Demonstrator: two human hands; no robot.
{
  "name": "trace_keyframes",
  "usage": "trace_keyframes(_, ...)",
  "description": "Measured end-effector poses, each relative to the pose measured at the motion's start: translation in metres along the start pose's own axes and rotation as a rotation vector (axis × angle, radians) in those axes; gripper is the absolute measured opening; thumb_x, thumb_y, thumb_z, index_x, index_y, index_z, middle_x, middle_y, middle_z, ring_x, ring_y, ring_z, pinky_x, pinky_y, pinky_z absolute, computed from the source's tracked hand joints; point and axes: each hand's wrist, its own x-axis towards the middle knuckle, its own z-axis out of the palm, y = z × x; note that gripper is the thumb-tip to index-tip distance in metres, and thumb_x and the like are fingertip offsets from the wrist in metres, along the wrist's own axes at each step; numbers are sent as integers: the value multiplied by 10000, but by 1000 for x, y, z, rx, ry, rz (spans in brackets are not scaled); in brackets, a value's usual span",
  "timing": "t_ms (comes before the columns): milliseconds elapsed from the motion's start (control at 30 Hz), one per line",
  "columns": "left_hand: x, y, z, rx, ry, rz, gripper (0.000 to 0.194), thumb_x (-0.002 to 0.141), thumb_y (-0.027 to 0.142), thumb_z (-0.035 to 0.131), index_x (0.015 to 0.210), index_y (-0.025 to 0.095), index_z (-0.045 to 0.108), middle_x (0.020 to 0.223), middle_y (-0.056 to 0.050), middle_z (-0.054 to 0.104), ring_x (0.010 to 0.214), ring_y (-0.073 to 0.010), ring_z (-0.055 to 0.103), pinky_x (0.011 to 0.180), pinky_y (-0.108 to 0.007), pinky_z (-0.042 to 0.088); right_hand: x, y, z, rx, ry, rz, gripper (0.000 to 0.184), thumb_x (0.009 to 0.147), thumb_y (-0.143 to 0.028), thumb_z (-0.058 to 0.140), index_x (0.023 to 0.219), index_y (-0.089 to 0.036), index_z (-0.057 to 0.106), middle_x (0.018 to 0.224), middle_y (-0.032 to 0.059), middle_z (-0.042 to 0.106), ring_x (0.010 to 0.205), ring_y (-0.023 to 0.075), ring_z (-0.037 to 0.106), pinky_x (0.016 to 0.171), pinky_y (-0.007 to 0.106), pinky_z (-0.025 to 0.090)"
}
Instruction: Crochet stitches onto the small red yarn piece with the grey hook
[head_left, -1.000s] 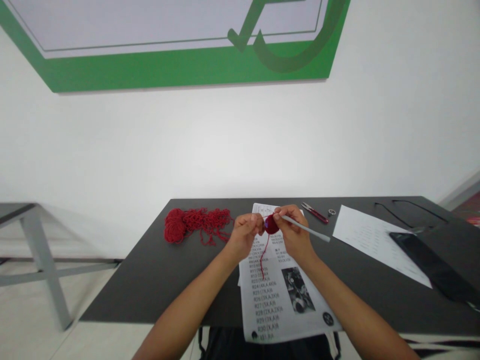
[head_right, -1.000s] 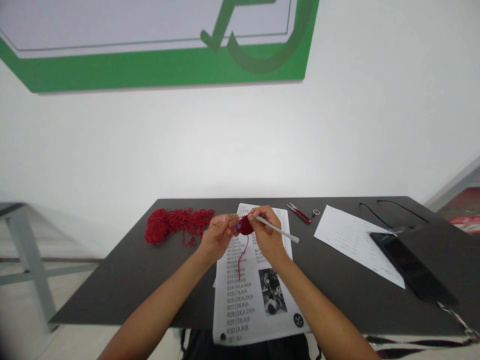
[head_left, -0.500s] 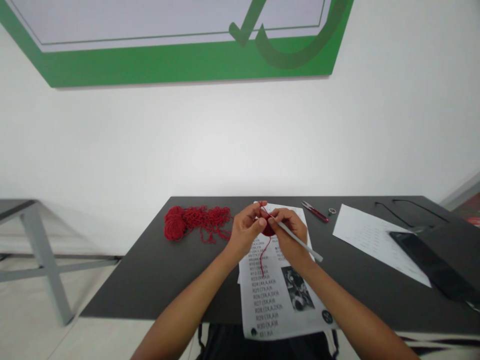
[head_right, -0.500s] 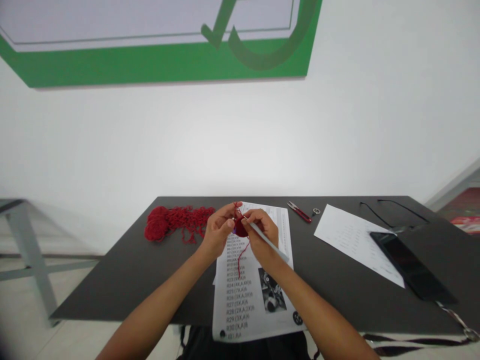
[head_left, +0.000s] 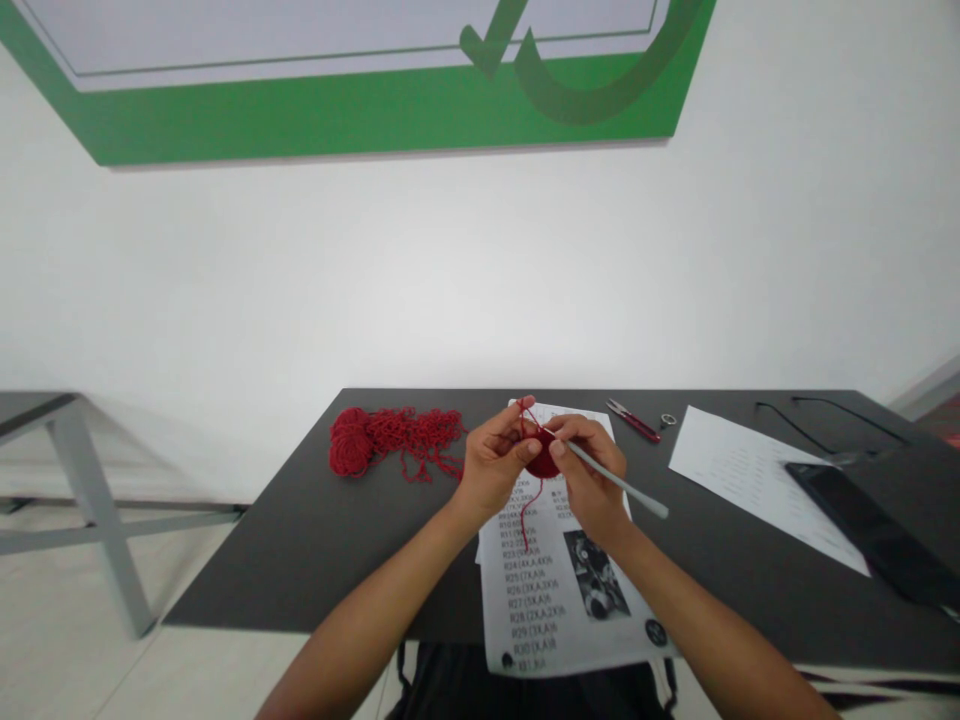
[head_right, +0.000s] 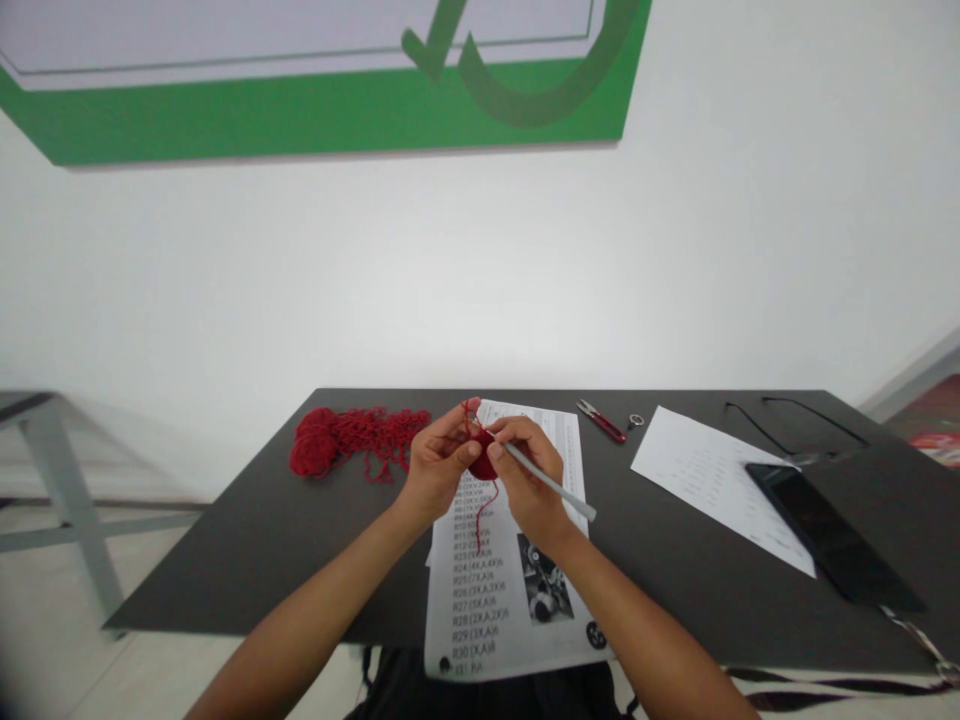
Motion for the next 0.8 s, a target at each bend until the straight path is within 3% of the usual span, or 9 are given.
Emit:
trace_keyframes(133, 0, 7, 3, -21, 40, 6, 519, 639, 293, 935, 1119, 183, 771, 786, 0, 672, 690, -99, 613, 675, -223, 511, 2, -4, -4, -353, -9, -326, 122, 911, -158, 642, 976, -258, 664, 991, 44, 705, 924, 203, 680, 820, 380, 580)
trace_keyframes(233, 2, 8, 2, -62, 44, -31, 513, 636, 286, 934, 1111, 187, 769, 786, 0, 687, 678, -99, 619, 662, -220, 522, 3, -3, -4, -426, -15, -415, 152, 894, -150, 679, 986, -271, 678, 995, 38, 724, 923, 206, 697, 825, 386, 592)
trace_keyframes(367, 4, 7, -1, -93, 45, -58, 545, 594, 277, 953, 1100, 178, 777, 770, 2, 692, 684, -100, 623, 662, -213, 517, 4, -4, -3, -297, 10, -175, 46, 900, -253, 710, 940, -270, 696, 948, 21, 750, 872, 197, 718, 787, 357, 605)
trace_keyframes(500, 4, 6, -1, -90, 45, -71, 573, 587, 273, 954, 1124, 181, 776, 767, 4, 704, 691, -103, 627, 673, -221, 512, 6, -5, -3, -91, 77, 41, 117, 877, -362, 742, 913, -253, 720, 895, 25, 765, 822, 198, 727, 738, 332, 600)
trace_keyframes(800, 2, 9, 1, 17, 6, -53, 558, 611, 268, 938, 1135, 168, 774, 747, -9, 705, 672, -122, 623, 634, -239, 517, 9, 5, -9, 100, 45, 128, 228, 957, -449, 625, 887, -237, 672, 877, 35, 737, 826, 197, 705, 784, 358, 569)
